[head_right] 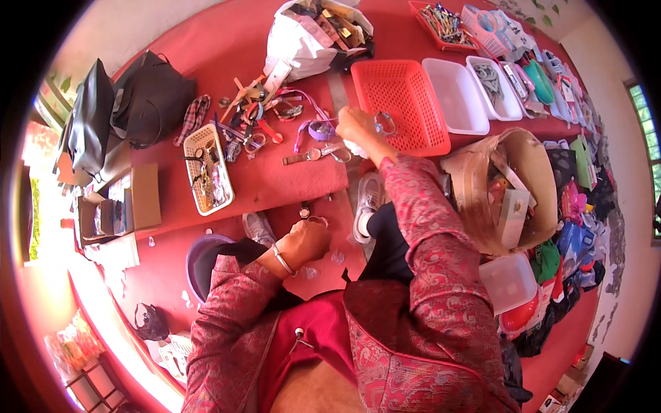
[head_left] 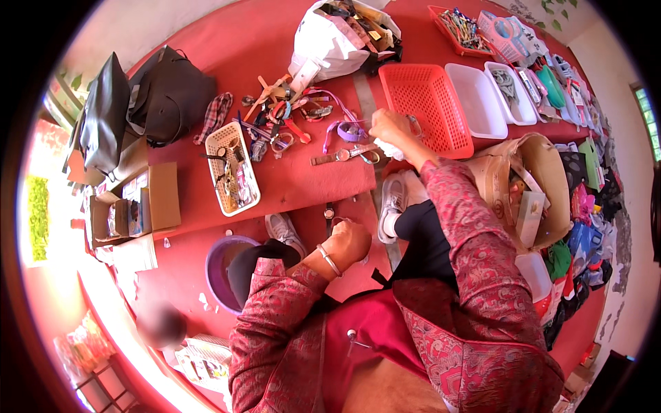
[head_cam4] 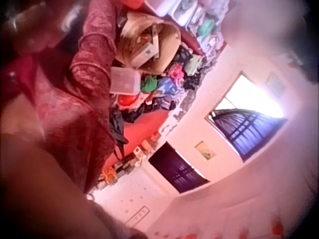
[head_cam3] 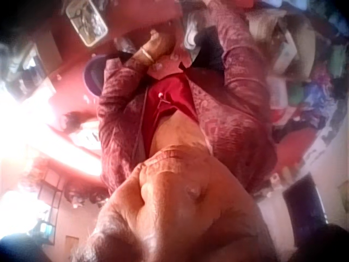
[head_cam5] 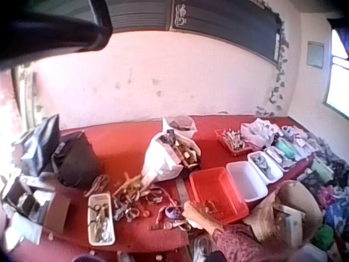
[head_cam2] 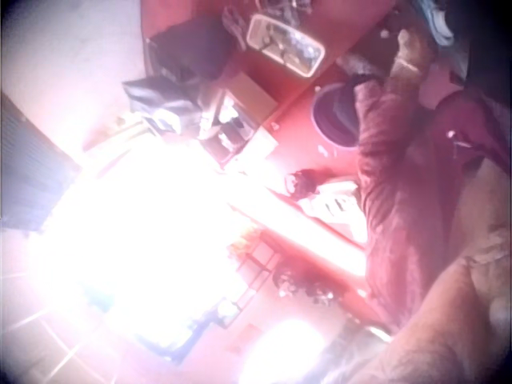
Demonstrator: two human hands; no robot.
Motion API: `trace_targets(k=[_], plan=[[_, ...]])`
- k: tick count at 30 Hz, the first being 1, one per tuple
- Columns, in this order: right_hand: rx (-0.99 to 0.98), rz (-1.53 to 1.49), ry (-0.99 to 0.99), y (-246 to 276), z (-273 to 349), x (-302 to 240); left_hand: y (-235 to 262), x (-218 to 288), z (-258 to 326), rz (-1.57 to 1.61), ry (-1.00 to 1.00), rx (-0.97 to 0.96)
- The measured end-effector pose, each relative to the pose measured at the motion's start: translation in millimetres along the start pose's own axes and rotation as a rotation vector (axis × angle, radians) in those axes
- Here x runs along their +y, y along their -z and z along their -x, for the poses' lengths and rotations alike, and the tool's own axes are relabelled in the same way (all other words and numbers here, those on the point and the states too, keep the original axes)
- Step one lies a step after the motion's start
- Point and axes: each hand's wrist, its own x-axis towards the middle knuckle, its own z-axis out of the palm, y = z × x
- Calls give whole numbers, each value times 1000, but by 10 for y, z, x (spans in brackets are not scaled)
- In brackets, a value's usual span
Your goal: The person sits on the floor at a low red table, sorting through various small items. They pick up objects such as plastic containers, keychains, and small toys, inspect them, and place them into a white plastic basket or onto the table.
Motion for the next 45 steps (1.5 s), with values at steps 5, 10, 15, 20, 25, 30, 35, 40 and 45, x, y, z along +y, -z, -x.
trace_targets(k=[5, 10, 15, 20, 25, 30, 35, 40, 45], plan=[[108, 132, 231, -566, -9, -152, -45, -86, -51, -26, 8, 105], [84, 130, 187, -733, -200, -212, -62, -164, -69, -74, -10, 195], [254, -18, 114, -415, -465, -271, -66, -190, -31, -124, 2, 218], [491, -217, -43, -189, -692, -69, -47, -161, -32, -188, 11, 261], [409, -660, -65, 217, -515, -154, 62, -340, -14, -241, 36, 285], [211, -1283, 65, 681, -112, -240, 480, -737, 105, -207, 395, 233], [350, -1136, 193, 1078, 682, -600, 731, -956, 284, 363, 512, 550], [844, -475, 525, 745, 1308, -1107, 936, -813, 389, 1609, 237, 801], [791, -78, 829, 445, 1540, -1183, 863, -845, 383, 2058, 94, 586]])
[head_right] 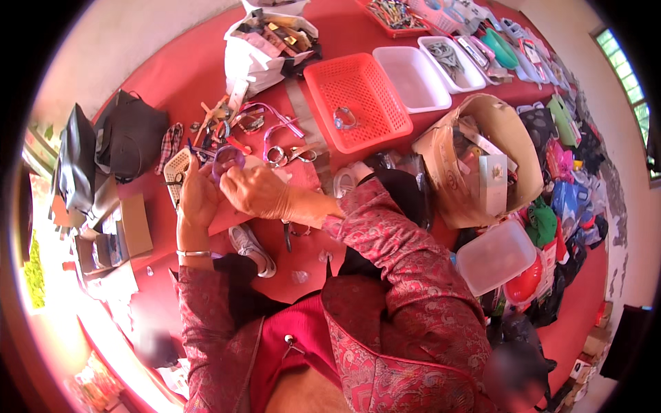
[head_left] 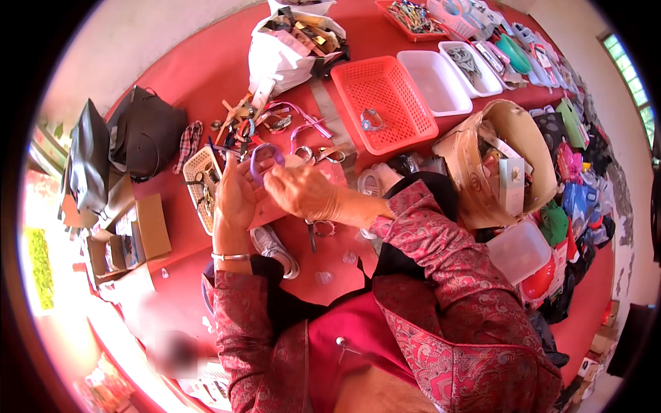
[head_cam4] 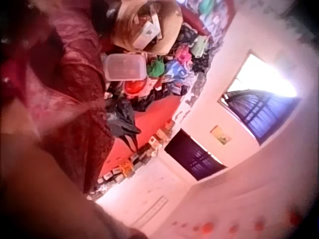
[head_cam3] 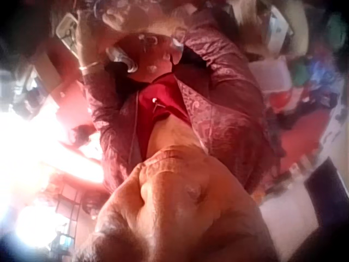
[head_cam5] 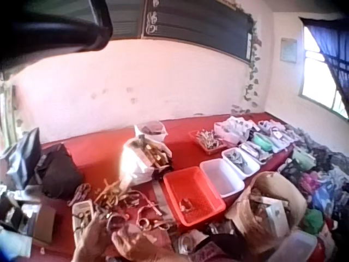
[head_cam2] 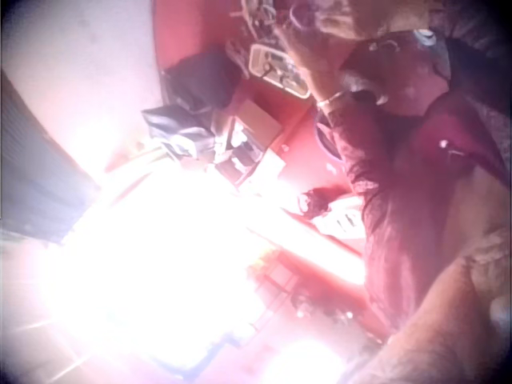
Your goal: The person sits on the floor at a low red table, sorting through various small items. They pick up objects such as plastic containers, keychains, and small toys, inspect them, and place them into a white plastic basket or onto the table.
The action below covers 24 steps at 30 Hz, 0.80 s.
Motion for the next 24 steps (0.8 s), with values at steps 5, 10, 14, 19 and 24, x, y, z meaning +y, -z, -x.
trace_targets(k=[5, 10, 14, 19, 24], plan=[[24, 56, 115, -75, 63, -30, -12, -100, 130, 39, -196, -33], [68, -22, 125, 14, 49, -11, -17, -156, 246, 404, -189, -154], [148, -110, 173, 59, 19, -12, 2, -151, 318, 304, -270, -169], [-33, -475, -155, 205, -46, 92, -70, -50, 272, -18, -455, -58], [260, -683, -717, 537, -260, 750, -297, -43, -48, -244, -452, -256]])
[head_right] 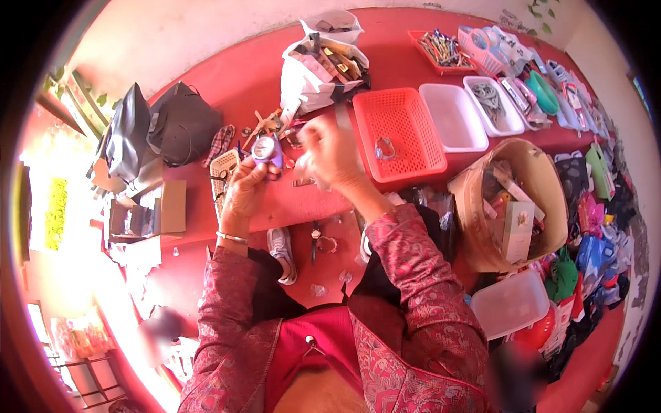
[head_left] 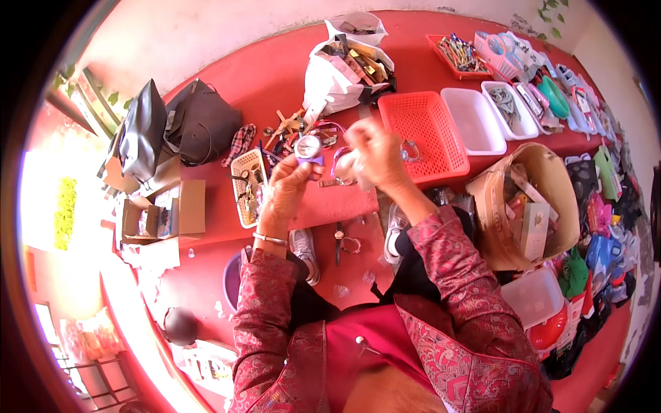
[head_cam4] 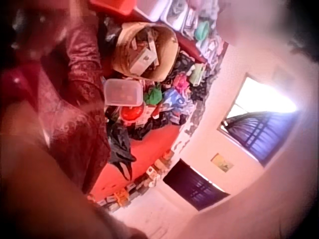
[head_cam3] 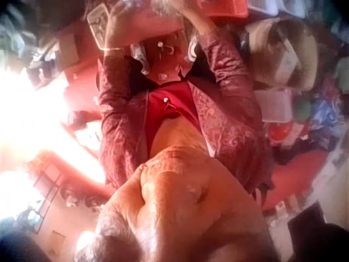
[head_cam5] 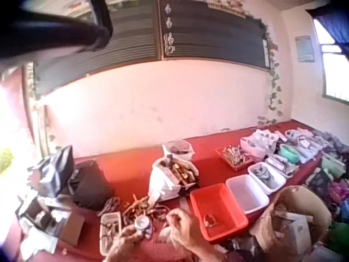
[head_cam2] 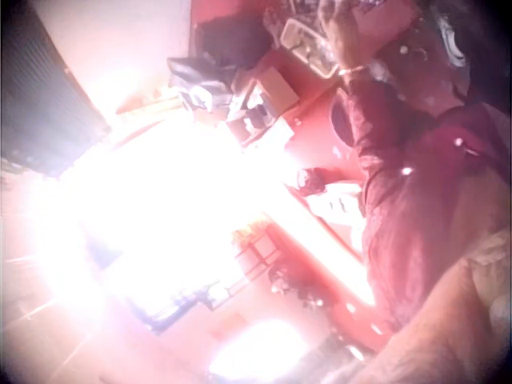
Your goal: The person sits on the floor at a low red table, sorting through various small items. They pick up objects such as plastic containers, keychains, and small toys, inspect them, and place them into a white plastic basket or onto the table.
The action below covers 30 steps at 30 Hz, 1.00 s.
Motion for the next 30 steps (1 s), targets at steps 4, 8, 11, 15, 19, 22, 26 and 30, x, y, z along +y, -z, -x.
trace_targets(k=[4, 8, 11, 15, 19, 22, 26, 30], plan=[[246, -232, -110, 244, -310, 8, -271, -56, -114, -177, 92, -39], [-47, -106, 77, -1, -218, -193, -363, -206, -214, -298, 97, -51], [-208, 286, 197, -188, -235, -98, -341, -252, -223, -534, 104, -156], [-12, 486, 72, -52, -481, 209, -319, -46, -77, -139, 44, -167], [47, -153, -365, 152, -555, 282, -212, 57, 85, 141, 13, -108], [-64, -295, -493, 93, -417, 166, -261, 63, 64, 108, -77, -152], [-349, -546, -591, 14, -288, 73, -266, 110, 71, 229, -71, -223], [-638, -1014, -646, -95, -197, -58, -191, -7, 14, 568, -63, -183]])
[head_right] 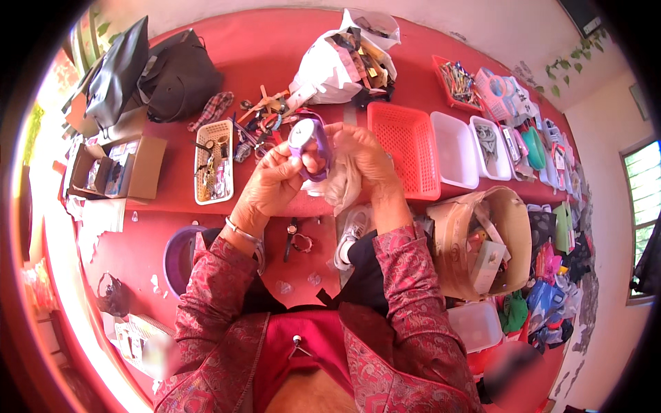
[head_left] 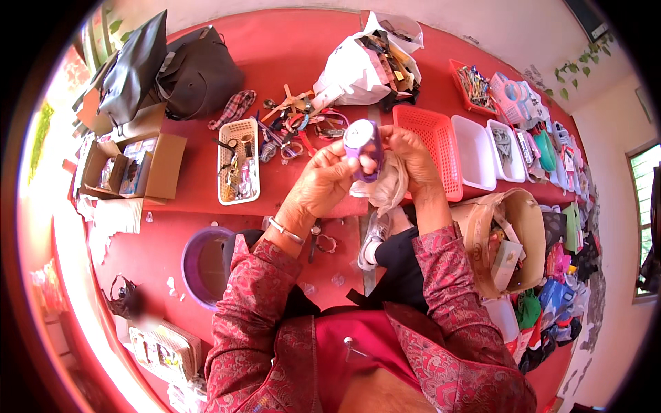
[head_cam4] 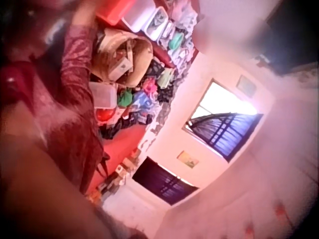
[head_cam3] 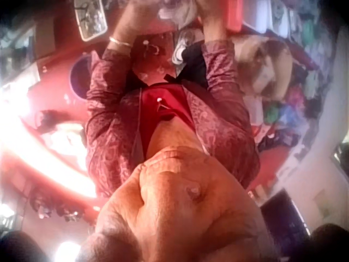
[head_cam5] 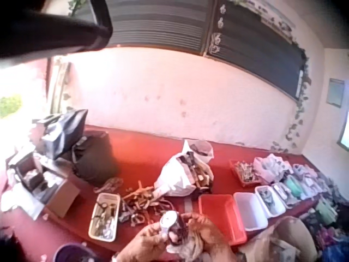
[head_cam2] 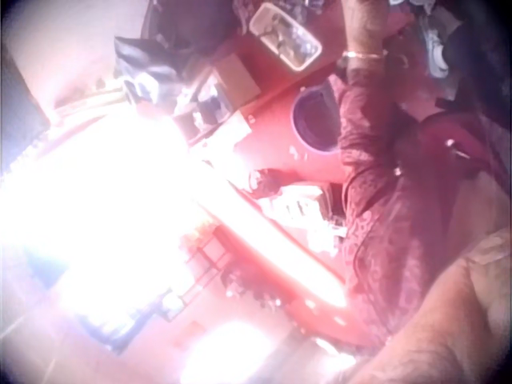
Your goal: The person sits on the floor at a low red table, sorting through various small items. They pick up objects such as plastic containers, keychains, and small toys, inspect them, and place them into a white plastic basket or onto the table.
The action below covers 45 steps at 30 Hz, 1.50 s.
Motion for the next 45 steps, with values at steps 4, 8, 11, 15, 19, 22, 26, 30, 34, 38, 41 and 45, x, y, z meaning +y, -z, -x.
trace_targets(k=[4, 8, 11, 15, 19, 22, 26, 30, 34, 38, 41, 45], plan=[[51, -30, 50, 104, -51, 38, -30, -35, -24, 124, 13, 84], [124, -27, 6, -42, 1, -65, 86, -65, -34, 134, 87, 291], [188, -9, -38, 69, -22, 1, 91, -166, -53, 148, 97, 349], [288, -45, -70, 99, -5, 37, 49, -234, -56, -102, 86, 403], [349, 88, -63, -84, -26, 186, 64, -246, -105, -382, 88, 508], [387, 382, 59, -216, -134, 549, 342, -230, -34, -298, 76, 596], [448, 408, 44, -160, -158, 557, 412, -208, -11, -240, 143, 668], [648, 279, 278, -71, -188, 586, 569, -255, -3, -290, 117, 595], [644, 327, 241, -101, -203, 653, 450, -313, -42, -276, 113, 583], [442, 420, 179, -9, -154, 678, 413, -311, -88, -327, 68, 549], [410, 339, 94, -45, -99, 551, 518, -227, -47, -416, 16, 570], [319, 230, -92, 105, -56, 269, 507, -89, -53, -340, -93, 605]])
